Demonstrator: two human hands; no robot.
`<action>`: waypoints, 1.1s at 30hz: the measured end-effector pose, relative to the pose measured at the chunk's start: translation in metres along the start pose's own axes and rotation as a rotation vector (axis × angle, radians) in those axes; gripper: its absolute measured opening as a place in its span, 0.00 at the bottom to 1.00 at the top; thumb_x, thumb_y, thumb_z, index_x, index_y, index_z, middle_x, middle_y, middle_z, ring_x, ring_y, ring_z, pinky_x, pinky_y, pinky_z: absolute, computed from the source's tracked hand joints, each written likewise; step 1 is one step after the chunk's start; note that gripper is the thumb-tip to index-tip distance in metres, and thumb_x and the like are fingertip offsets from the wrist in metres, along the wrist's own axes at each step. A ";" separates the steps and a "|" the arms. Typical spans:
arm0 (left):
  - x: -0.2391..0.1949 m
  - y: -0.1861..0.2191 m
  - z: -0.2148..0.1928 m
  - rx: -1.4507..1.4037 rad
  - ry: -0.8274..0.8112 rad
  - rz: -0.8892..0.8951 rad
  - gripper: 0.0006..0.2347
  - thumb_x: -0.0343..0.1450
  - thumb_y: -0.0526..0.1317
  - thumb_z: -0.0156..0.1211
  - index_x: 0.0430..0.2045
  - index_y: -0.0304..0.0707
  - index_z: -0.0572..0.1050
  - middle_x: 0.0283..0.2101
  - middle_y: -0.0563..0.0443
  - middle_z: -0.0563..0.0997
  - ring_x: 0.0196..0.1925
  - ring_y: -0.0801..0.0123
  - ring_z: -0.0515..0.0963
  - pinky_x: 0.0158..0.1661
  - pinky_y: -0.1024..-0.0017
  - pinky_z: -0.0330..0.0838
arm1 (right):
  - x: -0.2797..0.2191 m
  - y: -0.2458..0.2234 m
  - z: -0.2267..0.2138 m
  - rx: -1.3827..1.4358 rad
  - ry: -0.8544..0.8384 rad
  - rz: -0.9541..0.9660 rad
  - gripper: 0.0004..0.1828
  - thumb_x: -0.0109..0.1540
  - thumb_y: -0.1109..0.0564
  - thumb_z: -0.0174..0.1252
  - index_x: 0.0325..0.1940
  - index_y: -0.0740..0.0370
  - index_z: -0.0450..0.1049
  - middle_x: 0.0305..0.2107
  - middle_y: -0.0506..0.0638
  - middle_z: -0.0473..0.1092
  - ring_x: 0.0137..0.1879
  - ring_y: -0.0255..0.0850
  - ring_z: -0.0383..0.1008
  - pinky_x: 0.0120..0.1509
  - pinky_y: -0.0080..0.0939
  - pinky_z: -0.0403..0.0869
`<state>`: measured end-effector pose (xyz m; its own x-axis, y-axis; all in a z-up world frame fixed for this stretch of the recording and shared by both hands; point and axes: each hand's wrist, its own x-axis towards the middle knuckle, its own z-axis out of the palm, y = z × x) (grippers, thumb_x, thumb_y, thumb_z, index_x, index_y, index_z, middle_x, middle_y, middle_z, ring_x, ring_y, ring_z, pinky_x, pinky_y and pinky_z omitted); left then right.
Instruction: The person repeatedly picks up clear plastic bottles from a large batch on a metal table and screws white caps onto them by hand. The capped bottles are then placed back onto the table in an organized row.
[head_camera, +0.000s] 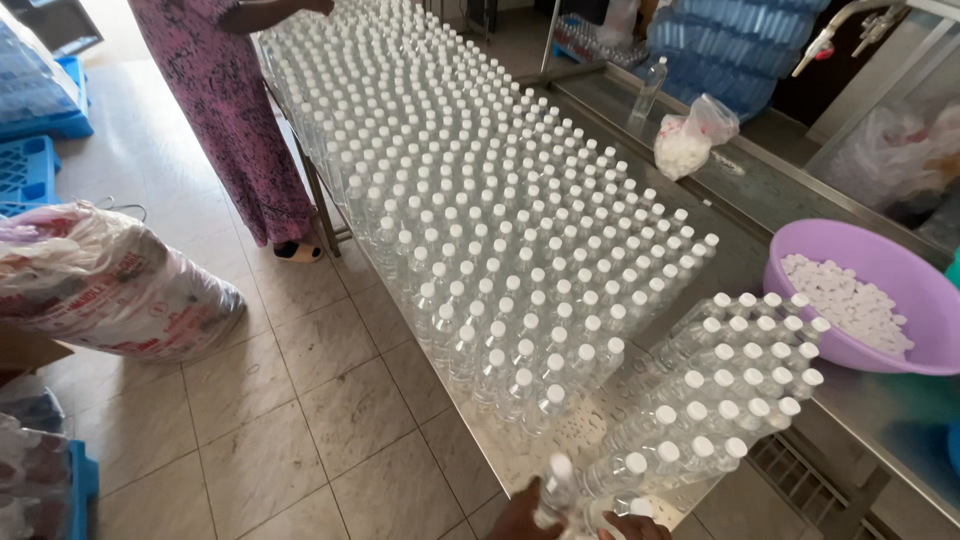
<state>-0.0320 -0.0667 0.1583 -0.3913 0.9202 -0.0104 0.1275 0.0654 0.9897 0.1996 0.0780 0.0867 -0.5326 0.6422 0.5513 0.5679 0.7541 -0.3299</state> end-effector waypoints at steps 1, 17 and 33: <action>0.008 -0.022 -0.012 0.038 -0.031 0.044 0.26 0.70 0.43 0.74 0.62 0.41 0.72 0.57 0.48 0.87 0.56 0.59 0.88 0.59 0.61 0.82 | 0.008 -0.001 0.005 -0.013 -0.007 0.019 0.22 0.51 0.42 0.77 0.48 0.19 0.86 0.36 0.29 0.79 0.39 0.36 0.79 0.52 0.44 0.80; 0.007 0.241 -0.084 0.050 0.236 -0.295 0.39 0.58 0.56 0.82 0.65 0.51 0.71 0.57 0.54 0.89 0.54 0.64 0.92 0.49 0.65 0.89 | 0.202 -0.233 -0.148 0.813 -0.475 0.430 0.53 0.63 0.53 0.69 0.87 0.49 0.48 0.77 0.49 0.63 0.82 0.45 0.66 0.80 0.49 0.68; 0.031 0.209 -0.053 -0.171 0.137 -0.003 0.29 0.61 0.44 0.82 0.60 0.45 0.82 0.46 0.52 0.88 0.48 0.70 0.88 0.58 0.68 0.88 | 0.203 -0.171 -0.159 1.301 -0.441 0.464 0.36 0.60 0.57 0.72 0.72 0.61 0.69 0.57 0.55 0.80 0.64 0.46 0.81 0.66 0.45 0.80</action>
<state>-0.0659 -0.0450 0.3719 -0.5132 0.8583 -0.0058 -0.0260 -0.0087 0.9996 0.0937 0.0577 0.3770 -0.7450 0.6670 0.0059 -0.0933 -0.0954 -0.9911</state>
